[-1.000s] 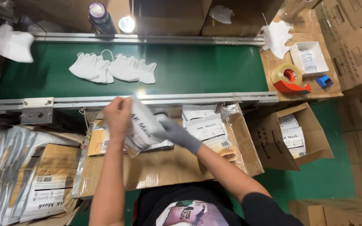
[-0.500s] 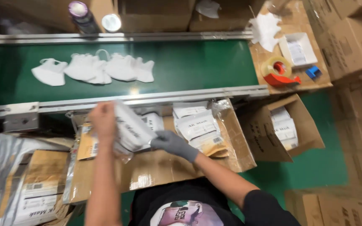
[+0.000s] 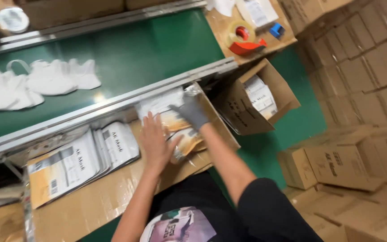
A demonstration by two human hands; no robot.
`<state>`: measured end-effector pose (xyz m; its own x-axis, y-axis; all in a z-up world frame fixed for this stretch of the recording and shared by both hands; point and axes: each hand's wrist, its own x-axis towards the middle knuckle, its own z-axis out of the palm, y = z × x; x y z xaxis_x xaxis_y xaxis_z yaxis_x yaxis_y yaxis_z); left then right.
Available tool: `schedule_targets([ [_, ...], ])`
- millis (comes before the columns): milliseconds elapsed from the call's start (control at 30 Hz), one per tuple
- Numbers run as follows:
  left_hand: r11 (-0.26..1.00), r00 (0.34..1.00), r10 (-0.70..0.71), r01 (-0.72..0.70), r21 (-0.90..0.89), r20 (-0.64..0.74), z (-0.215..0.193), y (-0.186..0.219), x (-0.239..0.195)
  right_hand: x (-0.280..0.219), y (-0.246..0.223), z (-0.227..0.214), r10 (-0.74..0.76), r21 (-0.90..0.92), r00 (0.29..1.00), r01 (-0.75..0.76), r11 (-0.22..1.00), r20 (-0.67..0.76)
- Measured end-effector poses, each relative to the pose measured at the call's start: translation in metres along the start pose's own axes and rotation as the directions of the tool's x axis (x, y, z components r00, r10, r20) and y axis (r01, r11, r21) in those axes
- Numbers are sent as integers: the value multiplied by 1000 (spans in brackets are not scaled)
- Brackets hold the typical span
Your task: The person picks up face masks from a conveyor belt, gathers them into small groups, and slides them into plastic retail pouches.
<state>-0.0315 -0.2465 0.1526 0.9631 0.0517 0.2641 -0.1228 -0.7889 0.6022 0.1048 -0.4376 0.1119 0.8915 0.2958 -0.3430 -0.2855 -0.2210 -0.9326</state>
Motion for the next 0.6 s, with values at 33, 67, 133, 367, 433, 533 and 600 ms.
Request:
schedule_targets([
  [33,1000,1000,14,-14,-4,9,7,0,2,1,21,9,0,6,1000,0,1000,-16],
  [67,997,989,-31,20,76,146,13,0,4,2,41,17,-94,-55,994,91,994,-50],
  [133,986,955,-83,37,162,286,22,-13,-3,0,55,17,-180,-114,980,170,979,-85],
  [367,986,950,-71,113,-121,305,20,-80,-36,-9,32,32,188,-22,968,-195,981,-167],
  [433,971,955,-72,133,-199,286,11,-89,-33,-12,15,46,194,69,973,-187,980,-123],
  [533,920,941,-89,203,-334,326,0,-92,-29,-24,-9,54,236,-97,969,-242,965,-71],
  [600,956,932,-67,162,-245,357,9,-95,-29,-18,-7,56,270,117,962,-274,955,45],
])
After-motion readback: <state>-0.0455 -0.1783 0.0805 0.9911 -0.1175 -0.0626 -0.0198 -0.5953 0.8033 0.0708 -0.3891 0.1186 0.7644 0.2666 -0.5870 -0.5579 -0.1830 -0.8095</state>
